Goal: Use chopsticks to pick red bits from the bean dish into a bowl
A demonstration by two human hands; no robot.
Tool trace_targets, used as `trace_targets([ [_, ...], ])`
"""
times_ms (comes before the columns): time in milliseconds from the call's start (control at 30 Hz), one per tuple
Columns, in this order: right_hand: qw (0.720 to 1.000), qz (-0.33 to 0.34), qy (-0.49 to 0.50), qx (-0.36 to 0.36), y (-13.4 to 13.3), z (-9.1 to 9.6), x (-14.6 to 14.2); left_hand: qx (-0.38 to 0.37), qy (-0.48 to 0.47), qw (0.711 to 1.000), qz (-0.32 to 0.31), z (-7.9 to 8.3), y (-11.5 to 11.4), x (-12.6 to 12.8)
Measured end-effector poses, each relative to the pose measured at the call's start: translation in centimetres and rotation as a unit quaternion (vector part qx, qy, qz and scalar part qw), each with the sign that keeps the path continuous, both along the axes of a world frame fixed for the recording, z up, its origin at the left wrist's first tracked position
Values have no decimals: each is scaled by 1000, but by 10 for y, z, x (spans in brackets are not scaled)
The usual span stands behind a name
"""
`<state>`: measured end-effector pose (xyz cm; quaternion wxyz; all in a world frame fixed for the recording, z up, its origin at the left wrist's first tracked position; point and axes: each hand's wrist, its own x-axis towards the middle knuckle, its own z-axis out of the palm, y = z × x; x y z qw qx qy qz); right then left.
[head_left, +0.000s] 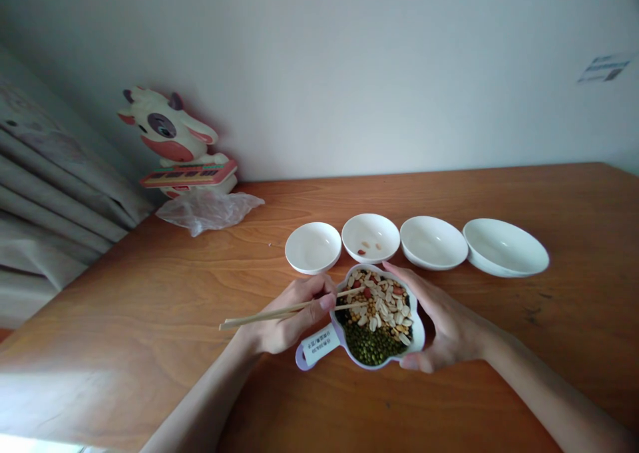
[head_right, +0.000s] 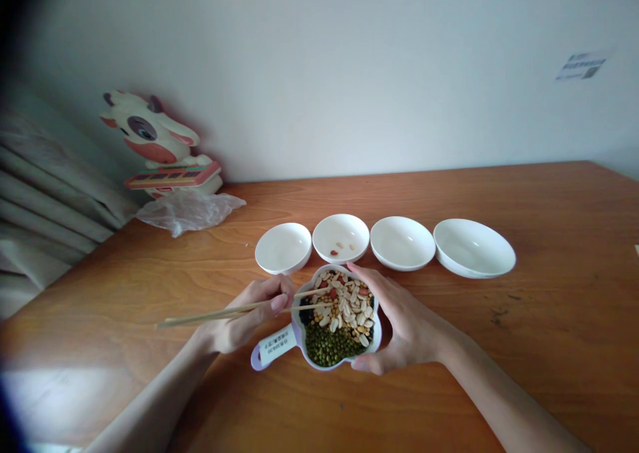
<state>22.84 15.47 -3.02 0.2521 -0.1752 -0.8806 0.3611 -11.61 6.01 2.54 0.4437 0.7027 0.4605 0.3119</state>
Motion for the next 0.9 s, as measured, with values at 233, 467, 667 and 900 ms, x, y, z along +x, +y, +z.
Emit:
trace_targets([
  [233, 1000, 1, -7, -8, -1, 7, -4, 26, 23, 998, 44, 3, 2, 5],
  [467, 1000, -3, -15, -21, 0, 8, -4, -6, -18, 996, 84, 3, 2, 17],
  [667, 999, 6, -15, -33, 1, 9, -4, -4, 1, 996, 89, 7, -2, 20],
  [900, 1000, -3, -17, -4, 0, 5, -2, 51, 89, 994, 41, 10, -4, 20],
])
